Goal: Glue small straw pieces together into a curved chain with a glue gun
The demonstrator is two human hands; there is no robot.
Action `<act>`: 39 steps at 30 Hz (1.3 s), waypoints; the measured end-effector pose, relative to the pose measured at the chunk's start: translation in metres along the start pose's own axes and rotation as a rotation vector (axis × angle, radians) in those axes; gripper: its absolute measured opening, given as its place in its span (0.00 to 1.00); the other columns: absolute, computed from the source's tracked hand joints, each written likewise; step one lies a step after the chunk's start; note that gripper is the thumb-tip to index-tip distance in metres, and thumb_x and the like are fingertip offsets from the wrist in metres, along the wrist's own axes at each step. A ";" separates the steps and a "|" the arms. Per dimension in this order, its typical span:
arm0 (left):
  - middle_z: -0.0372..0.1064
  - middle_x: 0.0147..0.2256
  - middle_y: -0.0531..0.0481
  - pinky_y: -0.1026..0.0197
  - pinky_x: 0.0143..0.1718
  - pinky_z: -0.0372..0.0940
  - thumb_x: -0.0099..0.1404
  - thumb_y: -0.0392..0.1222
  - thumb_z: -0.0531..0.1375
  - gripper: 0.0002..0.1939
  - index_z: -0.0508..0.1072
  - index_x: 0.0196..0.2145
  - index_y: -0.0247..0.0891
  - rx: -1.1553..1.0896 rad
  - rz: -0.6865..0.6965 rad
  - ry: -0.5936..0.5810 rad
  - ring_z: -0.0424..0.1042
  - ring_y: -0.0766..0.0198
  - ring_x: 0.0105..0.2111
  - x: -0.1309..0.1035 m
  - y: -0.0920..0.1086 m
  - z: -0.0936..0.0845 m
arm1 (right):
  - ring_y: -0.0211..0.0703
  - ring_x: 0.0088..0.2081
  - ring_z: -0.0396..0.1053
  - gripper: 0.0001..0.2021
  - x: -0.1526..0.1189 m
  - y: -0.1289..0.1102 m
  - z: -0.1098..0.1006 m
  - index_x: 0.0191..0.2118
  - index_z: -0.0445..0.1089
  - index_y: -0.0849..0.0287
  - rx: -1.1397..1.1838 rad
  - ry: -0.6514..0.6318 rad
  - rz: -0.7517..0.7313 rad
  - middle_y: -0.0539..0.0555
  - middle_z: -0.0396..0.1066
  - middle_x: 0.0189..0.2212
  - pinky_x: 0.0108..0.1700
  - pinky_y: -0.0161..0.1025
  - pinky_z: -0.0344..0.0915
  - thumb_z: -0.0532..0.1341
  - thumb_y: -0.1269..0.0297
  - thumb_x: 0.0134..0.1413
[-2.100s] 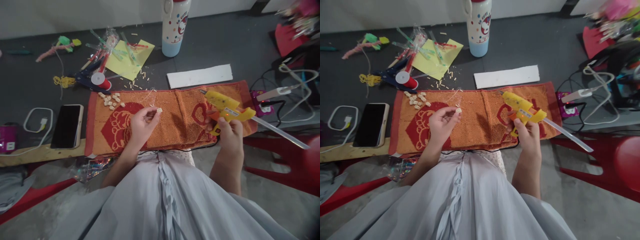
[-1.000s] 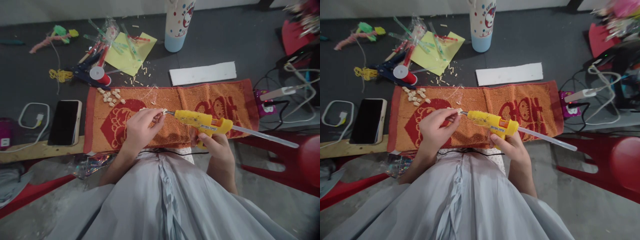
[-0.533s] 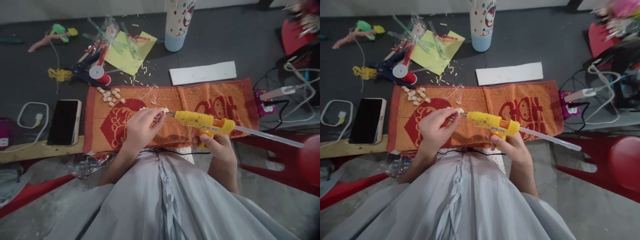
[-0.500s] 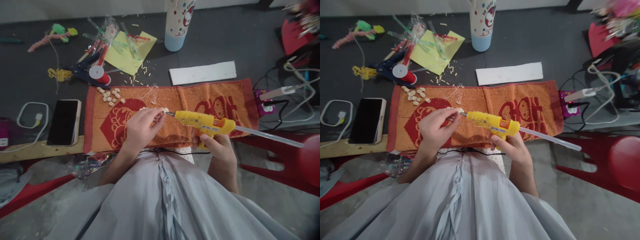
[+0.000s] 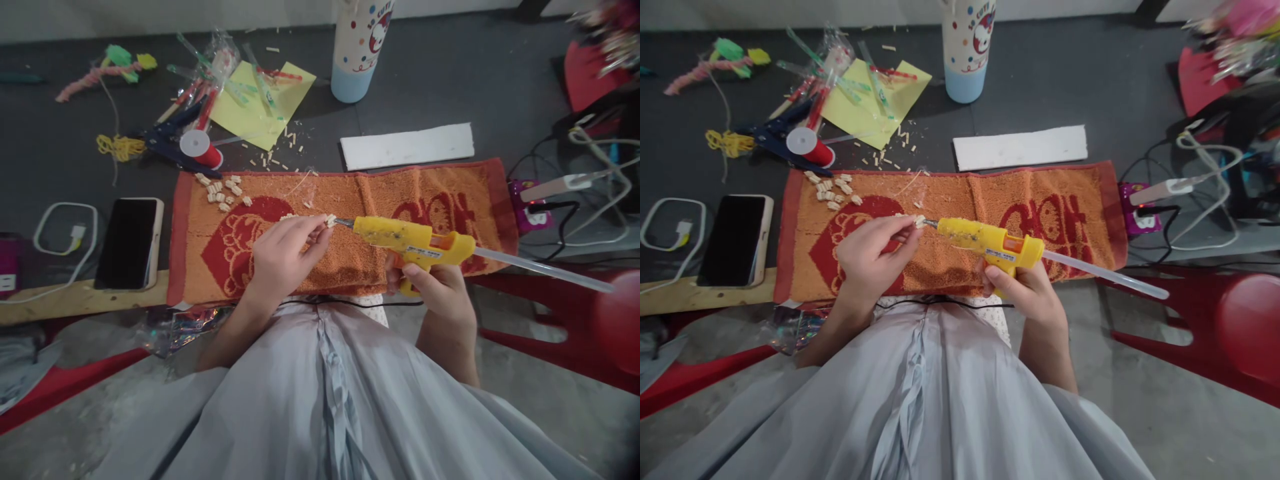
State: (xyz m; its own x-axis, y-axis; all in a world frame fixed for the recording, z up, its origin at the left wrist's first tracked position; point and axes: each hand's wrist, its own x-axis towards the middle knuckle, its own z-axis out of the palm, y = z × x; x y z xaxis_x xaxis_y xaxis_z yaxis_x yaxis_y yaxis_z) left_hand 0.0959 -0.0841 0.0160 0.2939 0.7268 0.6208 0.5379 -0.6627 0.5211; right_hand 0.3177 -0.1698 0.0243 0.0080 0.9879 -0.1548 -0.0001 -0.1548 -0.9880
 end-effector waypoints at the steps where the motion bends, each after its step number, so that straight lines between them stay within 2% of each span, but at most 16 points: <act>1: 0.80 0.33 0.51 0.68 0.38 0.73 0.66 0.37 0.62 0.05 0.77 0.41 0.38 -0.004 0.000 0.003 0.78 0.69 0.31 0.000 0.000 0.000 | 0.40 0.21 0.68 0.18 0.000 0.000 0.000 0.28 0.71 0.56 0.001 0.011 0.006 0.50 0.70 0.21 0.23 0.38 0.64 0.65 0.46 0.56; 5: 0.80 0.33 0.51 0.68 0.38 0.73 0.66 0.36 0.62 0.06 0.77 0.41 0.37 -0.008 0.001 0.002 0.78 0.69 0.31 0.000 0.000 0.000 | 0.40 0.23 0.68 0.17 -0.002 0.000 0.002 0.27 0.71 0.56 0.024 -0.008 -0.005 0.50 0.70 0.21 0.24 0.38 0.64 0.65 0.48 0.57; 10: 0.80 0.33 0.52 0.68 0.38 0.73 0.67 0.37 0.62 0.06 0.78 0.41 0.38 -0.011 0.002 0.000 0.78 0.69 0.32 0.000 0.001 0.000 | 0.40 0.22 0.67 0.18 -0.003 -0.001 0.002 0.28 0.71 0.56 0.014 0.040 0.017 0.50 0.69 0.21 0.23 0.39 0.64 0.65 0.46 0.56; 13: 0.80 0.33 0.52 0.67 0.39 0.73 0.67 0.37 0.62 0.06 0.78 0.41 0.39 -0.021 -0.010 -0.013 0.78 0.69 0.32 0.000 0.001 0.000 | 0.42 0.23 0.68 0.17 -0.003 -0.001 0.002 0.27 0.71 0.55 -0.009 0.005 -0.023 0.50 0.70 0.21 0.24 0.40 0.64 0.64 0.48 0.57; 20: 0.80 0.33 0.52 0.67 0.39 0.74 0.67 0.38 0.62 0.05 0.78 0.41 0.40 -0.028 -0.017 -0.014 0.78 0.69 0.32 -0.001 0.001 0.000 | 0.40 0.22 0.67 0.17 -0.004 -0.001 0.003 0.30 0.72 0.56 0.044 0.037 0.028 0.49 0.69 0.23 0.23 0.39 0.66 0.66 0.47 0.55; 26: 0.80 0.33 0.52 0.67 0.38 0.74 0.68 0.38 0.61 0.05 0.78 0.40 0.39 -0.010 -0.009 -0.008 0.79 0.69 0.31 -0.001 0.001 0.000 | 0.40 0.22 0.67 0.13 -0.003 0.000 0.002 0.32 0.73 0.55 0.060 0.017 -0.017 0.49 0.69 0.22 0.23 0.39 0.64 0.66 0.50 0.57; 35: 0.80 0.33 0.52 0.67 0.37 0.73 0.69 0.42 0.60 0.08 0.78 0.40 0.40 0.011 -0.045 -0.042 0.78 0.69 0.30 0.000 0.002 -0.001 | 0.40 0.22 0.67 0.15 -0.004 0.000 0.001 0.31 0.73 0.55 0.031 0.030 -0.001 0.49 0.70 0.22 0.23 0.39 0.64 0.65 0.47 0.56; 39: 0.80 0.33 0.52 0.67 0.37 0.73 0.69 0.42 0.60 0.07 0.78 0.40 0.40 -0.008 -0.043 -0.034 0.78 0.69 0.31 -0.001 0.002 -0.001 | 0.41 0.22 0.66 0.18 -0.005 -0.001 0.002 0.27 0.71 0.55 -0.002 0.042 0.001 0.50 0.69 0.20 0.23 0.40 0.63 0.64 0.45 0.56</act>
State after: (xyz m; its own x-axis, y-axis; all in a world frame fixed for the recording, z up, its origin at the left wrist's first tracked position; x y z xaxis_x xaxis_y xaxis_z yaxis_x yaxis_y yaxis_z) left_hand 0.0959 -0.0859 0.0170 0.2976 0.7605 0.5771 0.5444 -0.6317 0.5518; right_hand 0.3152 -0.1743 0.0258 0.0504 0.9866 -0.1551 0.0024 -0.1554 -0.9879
